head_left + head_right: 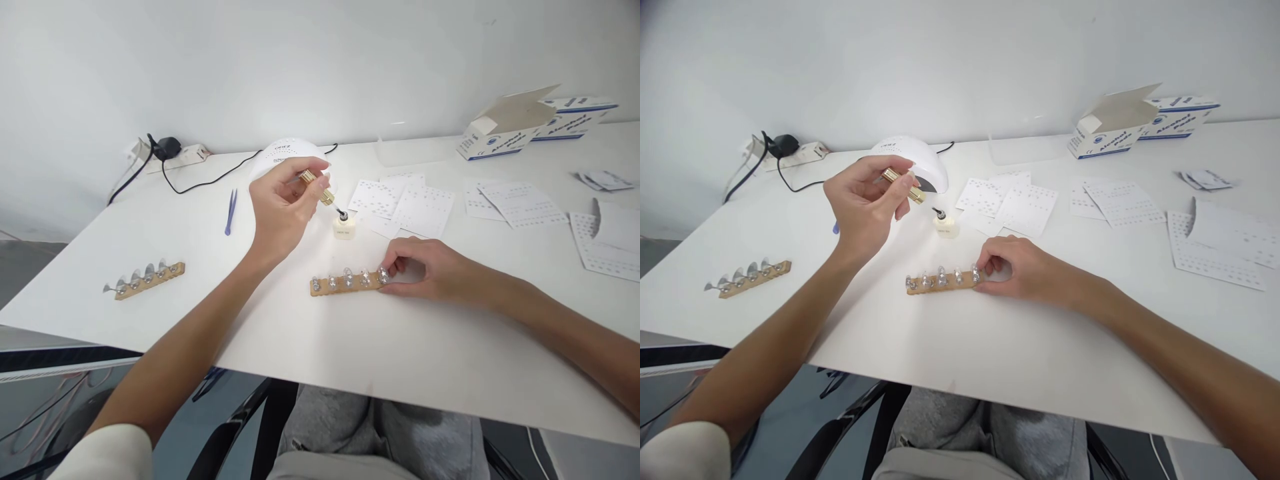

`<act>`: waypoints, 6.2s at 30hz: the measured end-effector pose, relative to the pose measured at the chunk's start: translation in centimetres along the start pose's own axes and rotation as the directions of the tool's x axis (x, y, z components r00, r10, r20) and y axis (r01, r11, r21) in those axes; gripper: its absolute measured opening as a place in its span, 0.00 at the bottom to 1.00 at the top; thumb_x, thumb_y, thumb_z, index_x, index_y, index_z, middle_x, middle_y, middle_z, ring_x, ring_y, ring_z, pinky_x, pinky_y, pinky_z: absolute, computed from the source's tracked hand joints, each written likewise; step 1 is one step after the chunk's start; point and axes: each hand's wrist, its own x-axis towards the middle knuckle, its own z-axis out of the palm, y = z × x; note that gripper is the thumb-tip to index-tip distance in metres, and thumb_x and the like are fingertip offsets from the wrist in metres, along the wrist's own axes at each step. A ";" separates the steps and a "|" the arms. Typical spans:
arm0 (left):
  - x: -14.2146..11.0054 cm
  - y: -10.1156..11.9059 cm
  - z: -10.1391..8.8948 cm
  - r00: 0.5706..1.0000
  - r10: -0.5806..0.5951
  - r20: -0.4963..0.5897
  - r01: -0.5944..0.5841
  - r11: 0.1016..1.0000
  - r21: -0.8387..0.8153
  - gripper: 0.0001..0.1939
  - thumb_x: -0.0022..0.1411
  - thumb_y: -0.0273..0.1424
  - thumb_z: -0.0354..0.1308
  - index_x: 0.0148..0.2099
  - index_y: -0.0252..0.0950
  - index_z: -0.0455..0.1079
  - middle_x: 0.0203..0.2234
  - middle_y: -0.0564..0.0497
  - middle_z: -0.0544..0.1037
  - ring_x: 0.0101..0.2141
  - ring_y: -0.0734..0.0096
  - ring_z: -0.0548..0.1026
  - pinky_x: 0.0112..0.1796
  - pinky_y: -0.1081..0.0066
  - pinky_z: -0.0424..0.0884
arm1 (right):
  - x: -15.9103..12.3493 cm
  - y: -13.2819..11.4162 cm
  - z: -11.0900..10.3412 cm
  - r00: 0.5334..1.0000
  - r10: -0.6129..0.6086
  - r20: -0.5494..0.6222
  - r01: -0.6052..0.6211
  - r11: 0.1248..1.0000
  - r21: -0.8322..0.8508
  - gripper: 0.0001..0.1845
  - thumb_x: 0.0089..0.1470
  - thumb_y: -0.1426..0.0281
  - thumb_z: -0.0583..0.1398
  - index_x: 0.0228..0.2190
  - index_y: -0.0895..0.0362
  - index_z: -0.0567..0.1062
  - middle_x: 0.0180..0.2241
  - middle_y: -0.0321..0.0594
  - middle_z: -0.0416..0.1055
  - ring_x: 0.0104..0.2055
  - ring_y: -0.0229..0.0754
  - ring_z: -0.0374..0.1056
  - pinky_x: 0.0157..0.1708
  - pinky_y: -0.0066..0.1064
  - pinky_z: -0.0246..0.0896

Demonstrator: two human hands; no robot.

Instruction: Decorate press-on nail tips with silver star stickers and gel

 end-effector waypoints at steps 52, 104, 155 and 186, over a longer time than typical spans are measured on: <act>0.5 -0.7 0.8 0.999 -0.041 -0.009 0.040 0.997 -0.069 0.14 0.60 0.44 0.58 0.46 0.46 0.73 0.27 0.53 0.74 0.23 0.78 0.72 0.19 0.75 0.68 | 0.1 0.0 0.1 1.000 0.006 -0.004 -0.006 1.000 -0.026 0.11 0.47 0.59 0.64 0.30 0.52 0.73 0.31 0.37 0.70 0.37 0.43 0.66 0.40 0.37 0.60; -3.4 1.2 -1.4 0.939 0.027 0.342 0.111 0.919 -0.378 0.07 0.58 0.26 0.59 0.40 0.36 0.75 0.30 0.51 0.76 0.25 0.77 0.73 0.19 0.76 0.69 | -0.2 0.2 0.0 0.995 0.092 -0.050 -0.091 0.995 0.030 0.14 0.43 0.59 0.68 0.28 0.52 0.72 0.28 0.32 0.66 0.31 0.38 0.61 0.31 0.32 0.52; -3.1 0.5 -1.3 0.967 0.026 0.254 0.011 0.990 -0.142 0.10 0.58 0.32 0.61 0.44 0.40 0.76 0.31 0.49 0.76 0.27 0.75 0.73 0.23 0.73 0.73 | 0.0 0.8 -0.2 0.994 0.112 0.001 -0.112 0.994 0.010 0.14 0.44 0.54 0.66 0.26 0.49 0.73 0.28 0.36 0.71 0.31 0.44 0.64 0.31 0.37 0.58; -2.5 -0.1 -1.9 0.966 0.017 0.256 0.032 0.981 -0.189 0.09 0.60 0.35 0.59 0.42 0.40 0.76 0.30 0.51 0.76 0.23 0.78 0.73 0.17 0.76 0.69 | -0.1 0.6 -0.1 0.991 0.131 0.005 -0.131 0.991 0.016 0.16 0.44 0.53 0.66 0.27 0.50 0.72 0.29 0.36 0.70 0.32 0.43 0.63 0.32 0.36 0.56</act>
